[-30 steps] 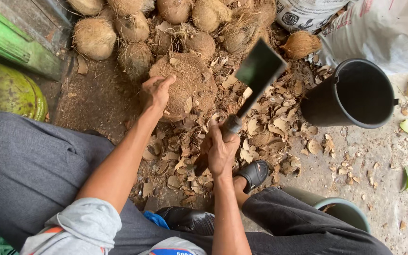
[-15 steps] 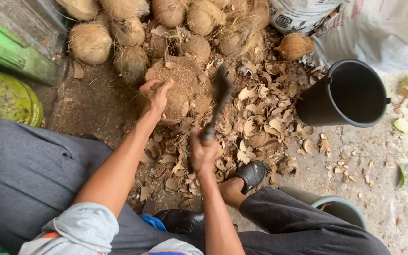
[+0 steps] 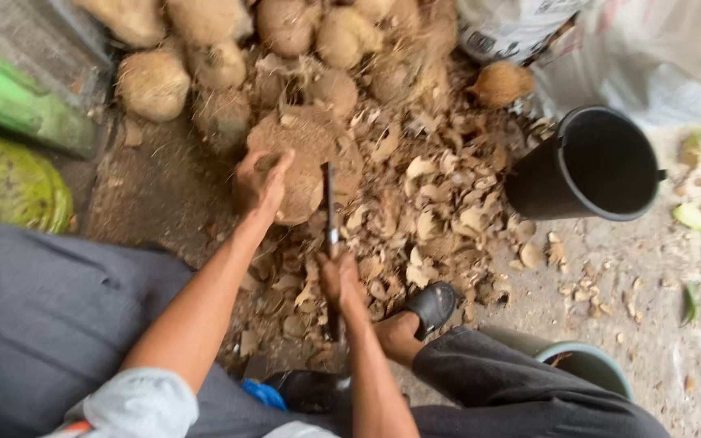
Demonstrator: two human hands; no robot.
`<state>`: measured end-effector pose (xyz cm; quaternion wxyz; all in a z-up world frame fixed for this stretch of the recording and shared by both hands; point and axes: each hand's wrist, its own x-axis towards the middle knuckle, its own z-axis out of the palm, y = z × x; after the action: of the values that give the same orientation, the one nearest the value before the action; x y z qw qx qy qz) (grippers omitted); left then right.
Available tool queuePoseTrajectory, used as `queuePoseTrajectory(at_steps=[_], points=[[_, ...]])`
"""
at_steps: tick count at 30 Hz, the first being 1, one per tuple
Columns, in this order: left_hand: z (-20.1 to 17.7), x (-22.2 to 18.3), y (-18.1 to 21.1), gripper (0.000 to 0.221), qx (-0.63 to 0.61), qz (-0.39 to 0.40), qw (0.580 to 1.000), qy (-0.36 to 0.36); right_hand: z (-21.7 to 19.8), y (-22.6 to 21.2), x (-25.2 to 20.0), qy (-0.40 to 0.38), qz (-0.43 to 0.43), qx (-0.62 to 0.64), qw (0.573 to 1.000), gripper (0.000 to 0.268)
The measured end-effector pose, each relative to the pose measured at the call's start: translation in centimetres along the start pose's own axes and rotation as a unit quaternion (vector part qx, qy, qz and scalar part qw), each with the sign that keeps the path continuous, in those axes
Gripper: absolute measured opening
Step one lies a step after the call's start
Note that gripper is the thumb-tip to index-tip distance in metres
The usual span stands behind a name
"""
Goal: The person uses a machete to peel the husk off a coconut. They hold the coconut with one hand and repeatedly strike the husk with the machete, rotating the coconut to remove the fibrous outer layer.
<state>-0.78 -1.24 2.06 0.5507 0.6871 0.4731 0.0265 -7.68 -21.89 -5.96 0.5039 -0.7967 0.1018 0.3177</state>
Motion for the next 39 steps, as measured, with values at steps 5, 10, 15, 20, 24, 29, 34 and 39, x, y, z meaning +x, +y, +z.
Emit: queuePoseTrajectory(at_steps=[5,10,15,20,24,29,34,39], points=[[-0.3,1.7,-2.4,0.086,-0.035,0.006,0.999,-0.009,-0.5,-1.5,-3.2,-0.047,0.012,0.001,0.999,0.03],[-0.7,4.2,-4.0,0.088,-0.15,0.036,0.988,-0.029,-3.1,-4.3,-6.1,-0.098,-0.013,0.097,0.99,0.03],[0.2,3.5,-4.1,0.092,-0.121,0.045,0.988,-0.087,-2.0,-1.5,-5.4,-0.097,0.008,0.166,0.981,0.019],[1.1,0.8,-1.1,0.08,0.017,0.129,0.991,-0.027,-1.6,-2.2,-5.1,-0.036,-0.007,0.153,0.988,0.024],[0.6,-0.5,0.7,0.069,0.008,0.013,1.0,-0.016,-4.7,-4.7,-6.9,0.014,-0.071,0.174,0.982,0.024],[-0.7,0.0,1.1,0.058,-0.014,0.009,0.998,-0.057,-4.9,-6.7,-8.0,0.095,-0.278,0.247,0.923,0.039],[0.2,0.2,0.1,0.063,-0.02,0.065,0.997,-0.031,-3.5,-6.3,-9.5,0.035,-0.118,0.135,0.983,0.029],[0.7,1.8,0.0,0.06,0.0,0.071,0.997,-0.033,-3.7,-6.7,-8.0,0.041,-0.192,0.224,0.955,0.013]])
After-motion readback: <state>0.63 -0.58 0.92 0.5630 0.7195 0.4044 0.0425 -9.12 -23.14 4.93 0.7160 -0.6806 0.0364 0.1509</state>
